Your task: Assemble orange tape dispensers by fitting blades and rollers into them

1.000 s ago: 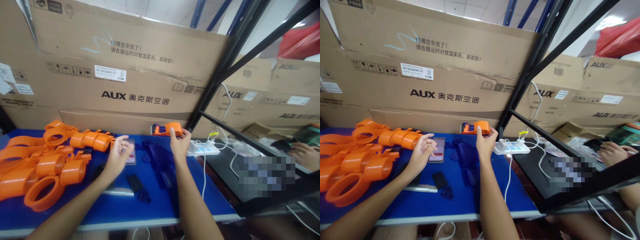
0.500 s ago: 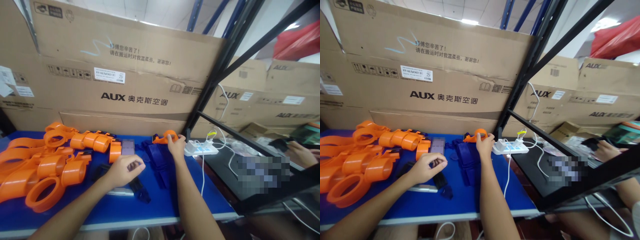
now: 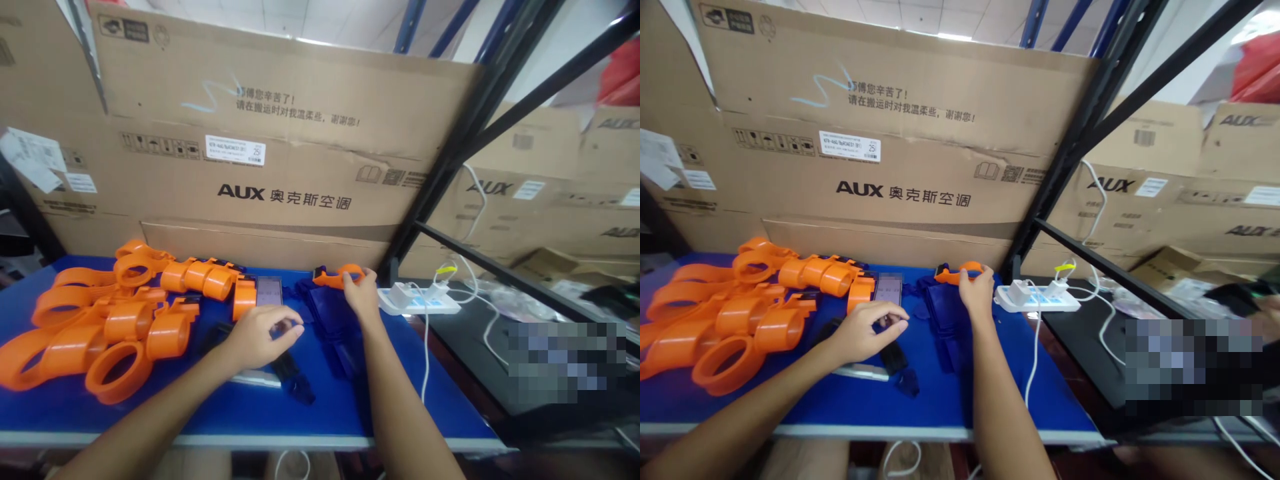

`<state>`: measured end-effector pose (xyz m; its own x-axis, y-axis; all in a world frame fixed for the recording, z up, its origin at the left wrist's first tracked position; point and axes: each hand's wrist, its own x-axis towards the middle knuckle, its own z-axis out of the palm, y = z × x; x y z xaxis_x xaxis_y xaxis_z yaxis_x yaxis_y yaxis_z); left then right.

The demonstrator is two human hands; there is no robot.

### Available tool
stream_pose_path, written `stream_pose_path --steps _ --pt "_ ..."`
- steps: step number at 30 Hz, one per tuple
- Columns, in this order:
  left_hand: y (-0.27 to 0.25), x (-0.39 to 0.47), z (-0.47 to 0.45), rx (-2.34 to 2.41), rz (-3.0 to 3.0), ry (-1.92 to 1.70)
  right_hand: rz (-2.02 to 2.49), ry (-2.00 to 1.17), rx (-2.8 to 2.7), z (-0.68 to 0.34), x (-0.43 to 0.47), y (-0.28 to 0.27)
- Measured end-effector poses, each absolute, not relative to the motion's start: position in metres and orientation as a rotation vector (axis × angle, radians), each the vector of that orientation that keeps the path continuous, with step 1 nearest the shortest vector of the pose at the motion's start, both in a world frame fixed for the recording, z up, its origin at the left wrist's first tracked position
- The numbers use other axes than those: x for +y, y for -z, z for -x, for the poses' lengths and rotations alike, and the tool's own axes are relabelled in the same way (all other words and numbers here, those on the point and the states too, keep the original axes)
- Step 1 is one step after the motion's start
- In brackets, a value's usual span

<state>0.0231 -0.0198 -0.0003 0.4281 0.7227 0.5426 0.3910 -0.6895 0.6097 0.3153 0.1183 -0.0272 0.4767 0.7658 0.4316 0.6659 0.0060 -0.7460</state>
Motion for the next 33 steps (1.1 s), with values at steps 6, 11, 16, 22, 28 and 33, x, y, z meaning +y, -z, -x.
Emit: stream_pose_path --steps 6,11,16,22,28,33 --pt "-0.054 -0.008 0.05 1.417 -2.571 -1.119 1.6 0.004 -1.303 -0.305 0.113 0.019" --pt "-0.079 0.041 0.187 2.087 -2.428 -0.832 1.493 0.19 -1.337 -0.302 0.108 0.013" --pt "-0.06 0.059 0.276 2.39 -2.215 -0.497 1.491 0.229 -1.356 -0.299 0.106 0.01" --pt "-0.044 0.054 0.281 2.319 -2.2 -0.575 1.507 0.194 -1.346 -0.296 0.105 0.01" --pt "-0.058 0.057 0.27 2.331 -2.141 -0.948 1.478 0.171 -1.333 -0.291 0.099 0.003" --pt "-0.08 0.045 0.218 2.29 -2.159 -1.329 1.355 0.174 -1.346 -0.279 0.085 -0.011"
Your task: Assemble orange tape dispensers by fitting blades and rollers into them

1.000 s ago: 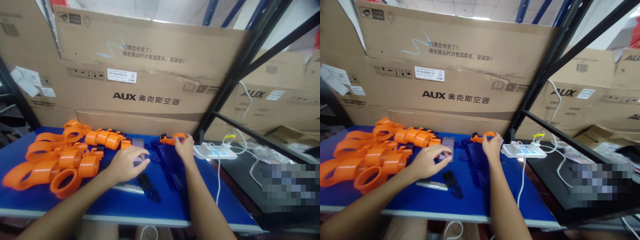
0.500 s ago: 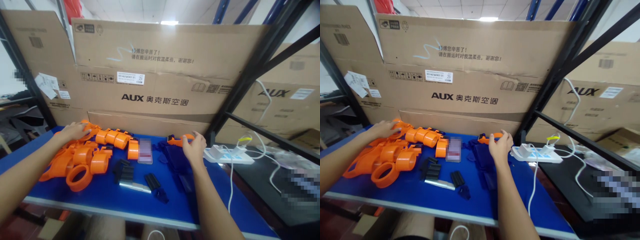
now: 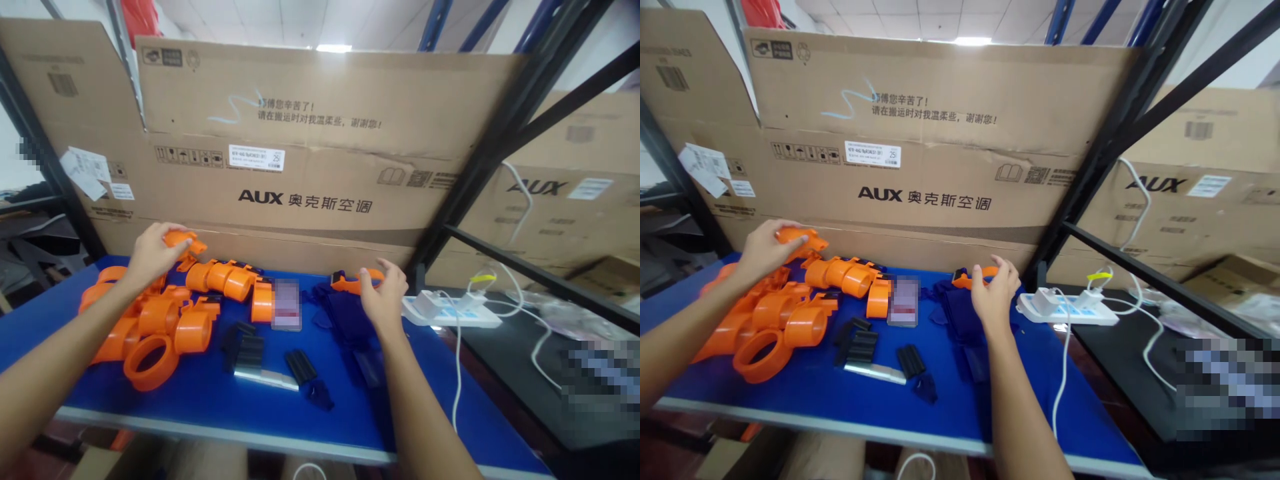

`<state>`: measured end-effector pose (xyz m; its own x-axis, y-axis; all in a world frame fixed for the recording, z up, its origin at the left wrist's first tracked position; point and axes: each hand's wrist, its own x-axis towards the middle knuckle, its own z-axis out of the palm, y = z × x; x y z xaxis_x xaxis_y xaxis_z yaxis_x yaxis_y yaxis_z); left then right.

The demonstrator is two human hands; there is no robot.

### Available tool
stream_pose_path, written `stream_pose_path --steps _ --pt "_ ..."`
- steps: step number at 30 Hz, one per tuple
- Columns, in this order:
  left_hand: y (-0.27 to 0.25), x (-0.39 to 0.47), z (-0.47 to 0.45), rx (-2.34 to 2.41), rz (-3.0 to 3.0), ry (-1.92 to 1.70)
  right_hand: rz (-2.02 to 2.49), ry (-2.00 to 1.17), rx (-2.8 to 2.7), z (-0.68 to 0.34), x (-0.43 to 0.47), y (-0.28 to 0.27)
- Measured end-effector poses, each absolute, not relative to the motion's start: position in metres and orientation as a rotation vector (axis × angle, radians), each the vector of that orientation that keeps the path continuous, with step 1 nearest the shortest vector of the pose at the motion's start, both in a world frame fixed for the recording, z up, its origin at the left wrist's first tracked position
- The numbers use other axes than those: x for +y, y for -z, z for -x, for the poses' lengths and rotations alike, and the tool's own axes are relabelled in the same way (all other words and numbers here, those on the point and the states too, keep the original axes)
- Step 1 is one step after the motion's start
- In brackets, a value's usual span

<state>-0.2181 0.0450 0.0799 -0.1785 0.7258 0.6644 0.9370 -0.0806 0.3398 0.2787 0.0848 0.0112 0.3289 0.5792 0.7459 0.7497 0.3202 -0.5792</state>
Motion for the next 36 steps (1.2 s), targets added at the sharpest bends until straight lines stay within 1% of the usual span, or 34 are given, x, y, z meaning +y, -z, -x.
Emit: stream_pose_path --steps 2,3,6,9,12,14,17,20,22,23,25,27,33,36 --pt "-0.088 0.028 0.177 -1.742 1.812 1.298 1.279 0.045 -1.365 -0.268 0.077 -0.017" --pt "-0.091 0.018 0.154 -1.652 1.83 1.397 1.219 -0.078 -1.38 -0.261 0.072 -0.019" --pt "-0.09 -0.011 0.086 -1.44 1.983 1.585 0.949 -0.619 -1.42 -0.234 0.058 -0.022" --pt "-0.073 -0.026 0.037 -1.257 2.163 1.683 0.772 -1.04 -1.387 -0.208 0.045 -0.019" --pt "-0.05 -0.025 0.01 -1.133 2.388 1.725 0.695 -1.262 -1.332 -0.194 0.038 -0.015" --pt "-0.037 -0.021 0.002 -1.098 2.513 1.769 0.707 -1.277 -1.251 -0.193 0.039 -0.013" --pt "-0.024 -0.01 -0.002 -1.009 2.759 1.912 0.772 -1.188 -1.13 -0.2 0.045 -0.011" --pt "-0.017 0.004 -0.004 -1.0 2.878 2.357 0.828 -1.107 -1.108 -0.206 0.049 -0.01" --pt "-0.014 0.012 -0.008 -1.25 2.843 2.632 0.852 -1.091 -1.15 -0.205 0.048 -0.011" --pt "-0.012 0.015 -0.01 -1.412 2.843 2.71 0.864 -1.082 -1.181 -0.204 0.047 -0.011" --pt "-0.009 0.016 -0.016 -1.673 2.912 2.804 0.889 -1.041 -1.263 -0.2 0.043 -0.011" --pt "-0.004 0.012 -0.02 -1.815 2.955 2.896 0.906 -0.978 -1.377 -0.195 0.04 -0.01" --pt "0.003 0.004 -0.011 -2.048 2.596 3.097 0.965 -0.882 -1.665 -0.198 0.039 -0.008" --pt "-0.002 0.011 0.005 -2.081 2.381 3.302 1.054 -0.646 -1.889 -0.205 0.036 -0.012"
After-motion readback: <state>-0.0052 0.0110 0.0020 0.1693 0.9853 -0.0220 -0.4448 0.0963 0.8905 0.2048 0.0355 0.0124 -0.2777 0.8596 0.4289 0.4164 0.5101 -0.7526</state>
